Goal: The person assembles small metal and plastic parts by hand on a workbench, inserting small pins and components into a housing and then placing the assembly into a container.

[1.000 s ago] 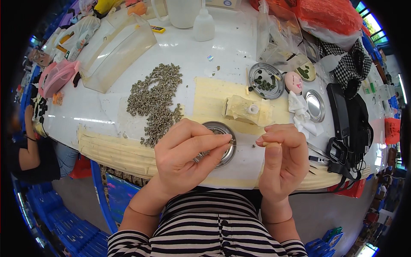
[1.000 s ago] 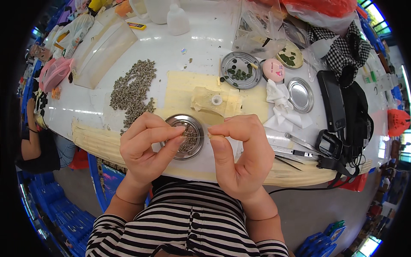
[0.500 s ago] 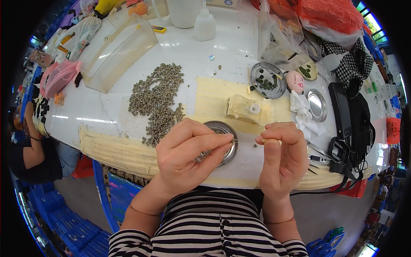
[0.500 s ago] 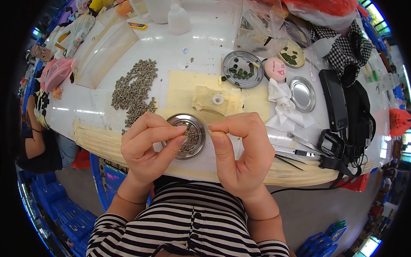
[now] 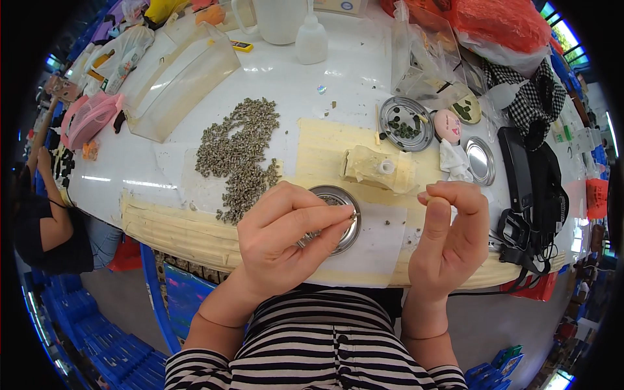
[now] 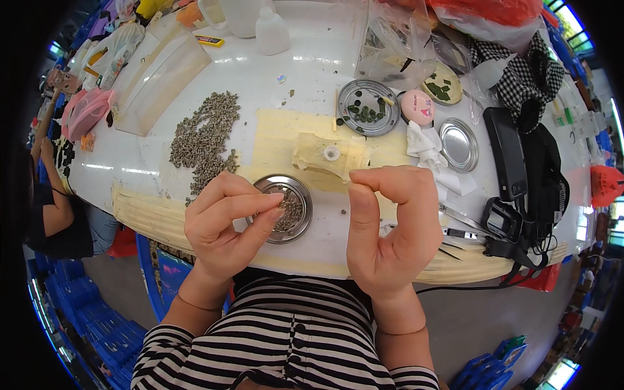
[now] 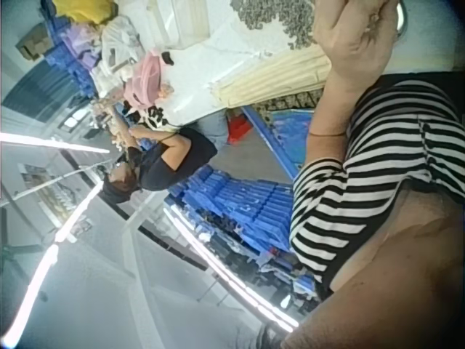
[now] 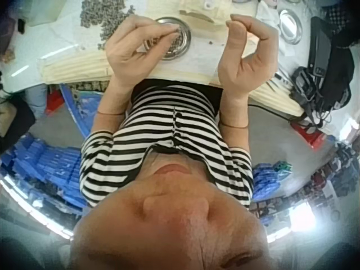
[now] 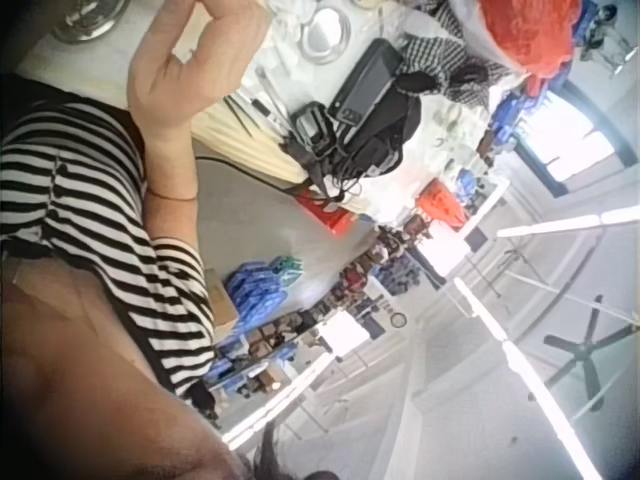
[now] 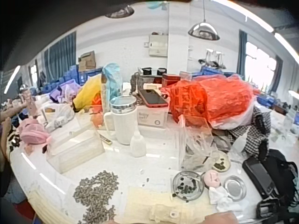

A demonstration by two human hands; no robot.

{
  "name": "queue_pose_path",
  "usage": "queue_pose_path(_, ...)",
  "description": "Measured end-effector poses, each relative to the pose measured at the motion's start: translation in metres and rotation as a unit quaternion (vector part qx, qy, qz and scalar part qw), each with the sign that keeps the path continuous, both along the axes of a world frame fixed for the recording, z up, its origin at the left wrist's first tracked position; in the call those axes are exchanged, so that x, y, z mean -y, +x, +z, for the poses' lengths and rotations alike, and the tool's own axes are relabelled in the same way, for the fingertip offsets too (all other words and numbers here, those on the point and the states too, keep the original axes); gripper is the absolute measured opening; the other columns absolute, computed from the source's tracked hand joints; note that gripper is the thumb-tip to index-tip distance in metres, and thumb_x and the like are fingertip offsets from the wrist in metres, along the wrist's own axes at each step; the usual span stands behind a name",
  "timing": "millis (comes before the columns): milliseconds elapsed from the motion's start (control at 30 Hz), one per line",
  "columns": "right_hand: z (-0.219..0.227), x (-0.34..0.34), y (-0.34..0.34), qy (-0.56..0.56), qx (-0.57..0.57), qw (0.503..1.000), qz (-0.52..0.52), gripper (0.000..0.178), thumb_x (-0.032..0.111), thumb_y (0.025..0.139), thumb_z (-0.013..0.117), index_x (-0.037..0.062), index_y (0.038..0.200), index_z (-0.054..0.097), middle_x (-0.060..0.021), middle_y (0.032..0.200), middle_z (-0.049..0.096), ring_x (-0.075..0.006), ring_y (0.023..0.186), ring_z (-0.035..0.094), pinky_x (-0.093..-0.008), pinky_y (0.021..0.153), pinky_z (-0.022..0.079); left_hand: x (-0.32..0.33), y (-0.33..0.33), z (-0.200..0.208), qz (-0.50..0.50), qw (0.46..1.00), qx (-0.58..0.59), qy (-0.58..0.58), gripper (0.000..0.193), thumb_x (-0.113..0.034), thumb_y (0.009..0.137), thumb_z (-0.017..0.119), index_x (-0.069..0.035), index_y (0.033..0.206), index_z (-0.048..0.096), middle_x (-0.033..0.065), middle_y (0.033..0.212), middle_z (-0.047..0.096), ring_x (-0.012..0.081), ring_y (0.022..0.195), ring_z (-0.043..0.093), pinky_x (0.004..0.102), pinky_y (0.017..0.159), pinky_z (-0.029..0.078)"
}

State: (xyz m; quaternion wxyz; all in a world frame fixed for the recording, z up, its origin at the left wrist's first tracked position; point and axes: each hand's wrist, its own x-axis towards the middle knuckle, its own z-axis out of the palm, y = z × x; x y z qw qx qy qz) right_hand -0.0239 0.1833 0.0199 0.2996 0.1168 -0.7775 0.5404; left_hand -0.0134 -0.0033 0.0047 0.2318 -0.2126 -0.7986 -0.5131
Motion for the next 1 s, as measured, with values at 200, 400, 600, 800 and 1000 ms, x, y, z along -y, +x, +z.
queue_pose_path(200,0.01,-0.006,-0.021,0.277,-0.085,0.954,-0.074,0.013,0.004,0.08,0.075,0.0035,0.091,0.068,-0.0062,0.083,0.063,-0.0242,0.077,0.054,-0.0343,0.069,0.043,-0.001,0.0,0.001,0.001,1.0,0.001,0.01,0.024,0.01,0.07,0.076,0.0,0.092,0.073,0.0064,0.078,0.062,0.0153,0.068,0.058,0.0251,0.06,0.044)
queue_pose_path(400,0.005,-0.002,-0.017,0.261,-0.09,0.958,-0.075,0.021,0.004,0.078,0.075,0.0031,0.099,0.071,-0.0057,0.083,0.064,-0.0242,0.076,0.055,-0.0337,0.069,0.044,0.001,0.0,0.001,0.0,1.0,-0.011,0.009,0.025,0.009,0.07,0.077,0.0,0.093,0.073,0.0062,0.078,0.062,0.0154,0.069,0.058,0.0254,0.06,0.044)
queue_pose_path(600,0.009,0.008,0.01,0.157,-0.024,0.98,0.122,0.024,0.001,0.075,0.076,0.0027,0.099,0.074,-0.0068,0.084,0.067,-0.023,0.074,0.059,-0.0316,0.066,0.048,0.0,-0.001,0.0,0.012,0.999,-0.028,0.017,0.028,0.003,0.068,0.081,-0.004,0.095,0.076,0.0039,0.076,0.063,0.0169,0.066,0.059,0.0276,0.056,0.046)
queue_pose_path(800,-0.004,0.012,0.015,0.032,0.082,0.981,0.175,0.023,0.001,0.081,0.074,-0.0003,0.104,0.073,-0.01,0.086,0.069,-0.0214,0.074,0.061,-0.029,0.068,0.048,0.003,-0.001,-0.002,-0.001,0.999,-0.05,0.02,0.029,0.004,0.069,0.08,-0.004,0.096,0.075,0.0037,0.079,0.063,0.0163,0.069,0.058,0.027,0.058,0.045)
queue_pose_path(1000,-0.006,0.008,0.018,-0.105,0.231,0.943,0.216,0.012,0.001,0.085,0.072,-0.0025,0.096,0.071,-0.0089,0.083,0.068,-0.0155,0.075,0.061,-0.026,0.07,0.047,0.001,-0.002,-0.002,-0.024,0.997,-0.074,0.011,0.03,0.001,0.07,0.081,-0.007,0.098,0.076,0.0025,0.081,0.062,0.0164,0.07,0.058,0.027,0.06,0.045)
